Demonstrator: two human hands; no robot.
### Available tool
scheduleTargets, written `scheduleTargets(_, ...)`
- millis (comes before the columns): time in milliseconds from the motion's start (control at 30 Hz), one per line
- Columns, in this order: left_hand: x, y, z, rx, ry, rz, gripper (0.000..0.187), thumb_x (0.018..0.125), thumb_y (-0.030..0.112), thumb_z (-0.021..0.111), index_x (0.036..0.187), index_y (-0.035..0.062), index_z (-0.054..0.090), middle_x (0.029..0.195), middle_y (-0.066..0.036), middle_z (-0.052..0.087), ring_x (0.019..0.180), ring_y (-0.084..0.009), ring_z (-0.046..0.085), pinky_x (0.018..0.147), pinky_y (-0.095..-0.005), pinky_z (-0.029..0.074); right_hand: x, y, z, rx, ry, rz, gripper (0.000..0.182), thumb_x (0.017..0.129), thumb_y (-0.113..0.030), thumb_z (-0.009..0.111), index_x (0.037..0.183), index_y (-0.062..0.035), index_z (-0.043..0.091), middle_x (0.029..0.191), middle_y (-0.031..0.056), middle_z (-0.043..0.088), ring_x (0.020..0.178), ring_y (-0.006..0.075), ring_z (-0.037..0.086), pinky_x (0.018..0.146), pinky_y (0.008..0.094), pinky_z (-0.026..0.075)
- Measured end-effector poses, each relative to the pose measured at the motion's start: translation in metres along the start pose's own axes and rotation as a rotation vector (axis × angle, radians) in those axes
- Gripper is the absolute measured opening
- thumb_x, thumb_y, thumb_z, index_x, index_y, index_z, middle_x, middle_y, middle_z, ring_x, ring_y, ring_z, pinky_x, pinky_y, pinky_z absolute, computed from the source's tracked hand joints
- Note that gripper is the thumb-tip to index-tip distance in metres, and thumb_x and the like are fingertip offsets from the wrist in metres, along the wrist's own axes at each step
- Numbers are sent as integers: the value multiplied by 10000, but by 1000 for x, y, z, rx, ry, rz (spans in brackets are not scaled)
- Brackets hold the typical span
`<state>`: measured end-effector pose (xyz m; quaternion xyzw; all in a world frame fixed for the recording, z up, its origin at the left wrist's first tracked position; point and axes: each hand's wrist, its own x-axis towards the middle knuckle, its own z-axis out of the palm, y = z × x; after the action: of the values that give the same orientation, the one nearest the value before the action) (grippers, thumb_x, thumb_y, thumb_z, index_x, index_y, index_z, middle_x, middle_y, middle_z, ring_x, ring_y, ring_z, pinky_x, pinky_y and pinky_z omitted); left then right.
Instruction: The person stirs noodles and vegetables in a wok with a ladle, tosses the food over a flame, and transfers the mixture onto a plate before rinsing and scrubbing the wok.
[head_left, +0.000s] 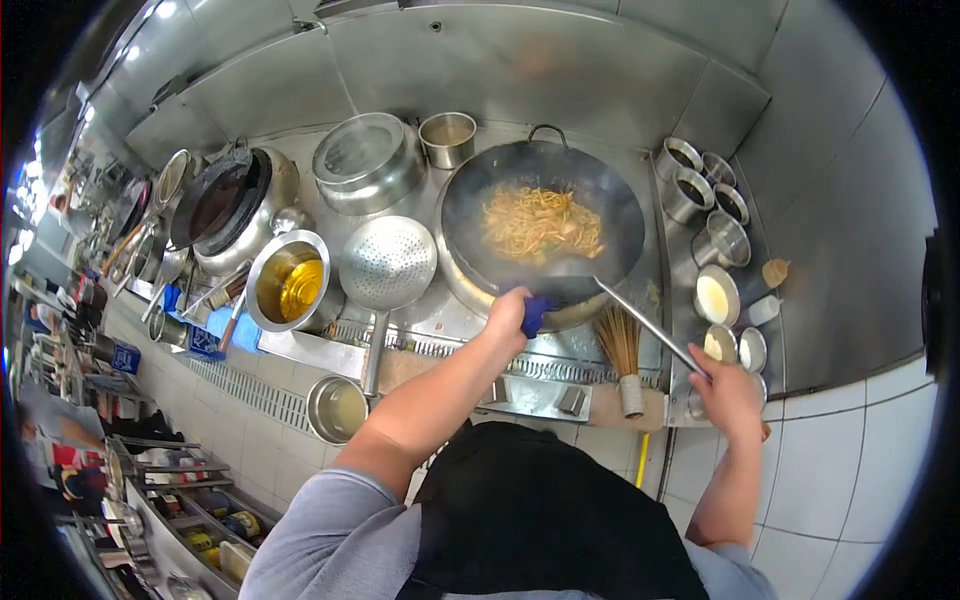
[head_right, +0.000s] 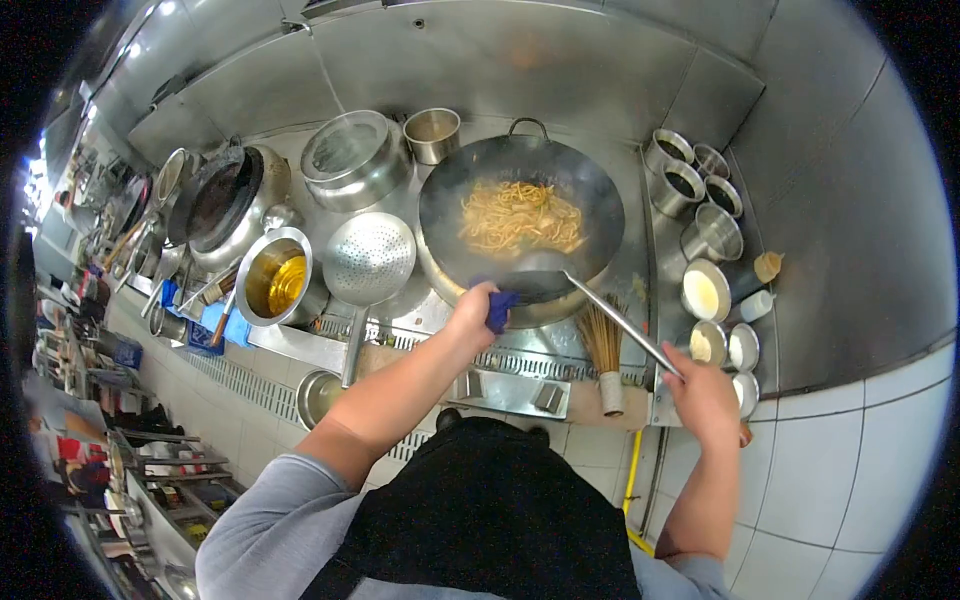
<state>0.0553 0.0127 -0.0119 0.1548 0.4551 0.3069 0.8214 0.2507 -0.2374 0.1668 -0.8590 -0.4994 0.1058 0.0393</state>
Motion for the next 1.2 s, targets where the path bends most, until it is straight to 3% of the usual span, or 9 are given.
scheduleTargets(267,23,-14,-3,11,-48,36,157,790,117,518,933,53,506,742,-91,577,585,-216,567,478,-332,454,65,14,86,347,201,162,458,871,-176,587,1317,-112,504,1037,208,648,930,316,649,820,371,489)
scheduleTargets(467,25,-16,-7,19,-78,82,153,768,110,531,911,55,515,743,-81,576,571,-201,560,465,-323,445,113,-50,124,331,73,99,464,873,-147,531,1326,-67,469,1052,303,597,1013,443,566,849,441,468)
scheduleTargets(533,19,-14,-5,23,-67,78,151,765,110,532,905,55,515,742,-81,574,570,-201,559,464,-324,443,115,-43,131,322,218,-191,463,883,-130,527,1334,-50,460,895,233,652,789,377,651,697,420,515)
scheduleTargets(633,22,-14,-7,16,-70,81,154,759,107,533,902,52,515,742,-82,569,567,-200,557,460,-327,442,110,-52,86,911,-250,106,481,908,-96,516,1379,-91,418,611,-16,445,429,70,414,373,264,383)
scheduleTargets(800,19,-12,-6,0,-93,90,166,752,93,531,912,48,519,746,-80,568,563,-199,560,459,-328,446,195,-14,109,610,106,-51,428,907,-109,517,1330,-94,455,595,-14,457,420,95,438,364,265,385)
scheduleTargets(1000,19,-13,-7,31,-129,98,156,764,112,528,914,69,525,753,-72,551,598,-191,562,469,-333,454,219,-80,89,894,-407,83,403,893,-116,537,1292,-91,491,601,-5,449,401,99,414,361,272,379)
scheduleTargets(1067,12,-8,-3,-8,-119,96,148,749,84,528,893,53,546,728,-62,573,564,-179,567,469,-301,453,217,-77,85,582,-348,-169,429,892,-114,536,1316,-93,475,655,18,516,464,127,507,428,304,431)
scheduleTargets(1100,9,-5,-3,-7,-121,94,148,749,84,528,893,53,546,728,-62,573,564,-179,567,469,-301,453,246,-33,129,261,289,-851,473,878,-126,567,1339,-156,466,744,64,577,598,206,606,541,362,482)
scheduleTargets(1200,3,-5,-8,1,-153,61,143,814,146,559,932,65,563,731,-47,576,578,-163,571,457,-273,433,173,-53,38,-320,176,-460,499,851,-155,603,1328,-234,482,858,102,605,751,291,630,643,406,497)
